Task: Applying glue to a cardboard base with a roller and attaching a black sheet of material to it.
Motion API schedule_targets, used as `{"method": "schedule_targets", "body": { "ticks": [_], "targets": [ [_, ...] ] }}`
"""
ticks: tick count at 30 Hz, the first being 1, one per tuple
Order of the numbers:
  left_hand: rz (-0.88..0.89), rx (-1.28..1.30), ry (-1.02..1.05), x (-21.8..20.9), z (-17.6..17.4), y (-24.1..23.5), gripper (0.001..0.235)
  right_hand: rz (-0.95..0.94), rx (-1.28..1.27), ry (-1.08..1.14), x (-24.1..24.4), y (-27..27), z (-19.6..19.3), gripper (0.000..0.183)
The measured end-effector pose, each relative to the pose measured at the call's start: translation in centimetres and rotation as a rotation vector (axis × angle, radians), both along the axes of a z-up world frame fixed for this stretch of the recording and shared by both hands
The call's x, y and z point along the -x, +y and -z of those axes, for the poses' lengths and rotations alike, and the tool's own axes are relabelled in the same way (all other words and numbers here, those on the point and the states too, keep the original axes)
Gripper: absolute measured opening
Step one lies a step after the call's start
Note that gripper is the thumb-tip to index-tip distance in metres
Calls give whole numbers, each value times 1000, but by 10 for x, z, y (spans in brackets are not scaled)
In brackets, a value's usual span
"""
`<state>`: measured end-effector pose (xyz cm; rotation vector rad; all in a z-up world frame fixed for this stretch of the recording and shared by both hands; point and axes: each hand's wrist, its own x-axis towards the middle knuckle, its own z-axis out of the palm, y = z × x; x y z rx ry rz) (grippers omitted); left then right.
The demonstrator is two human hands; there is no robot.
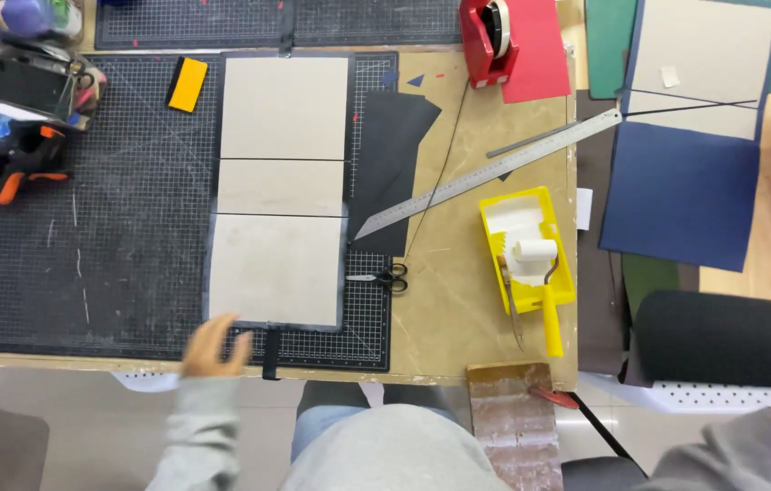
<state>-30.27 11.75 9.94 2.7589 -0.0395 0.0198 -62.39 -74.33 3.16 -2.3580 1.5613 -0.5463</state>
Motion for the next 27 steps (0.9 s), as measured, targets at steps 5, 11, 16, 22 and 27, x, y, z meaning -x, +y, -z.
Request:
{"method": "schedule_targets", "body": {
  "ticks": [5,11,16,22,27],
  "targets": [
    [908,721,-25,-7,-96,-192,94,-415,190,-257,-156,296,-136,20],
    [995,1090,39,16,-135,-234,93,-723,96,-407,-255,518,-258,18],
    [495,892,301,21,-70,-176,63,-1081,-139,-458,-284,587,-286,9],
    [-79,958,419,-35,-107,-51,21,-815,-167,-633,-275,556,-234,57],
    [14,1054,361,-62,-120,46,16,-597,-886,-423,-270,540,-152,37]
  ]
}}
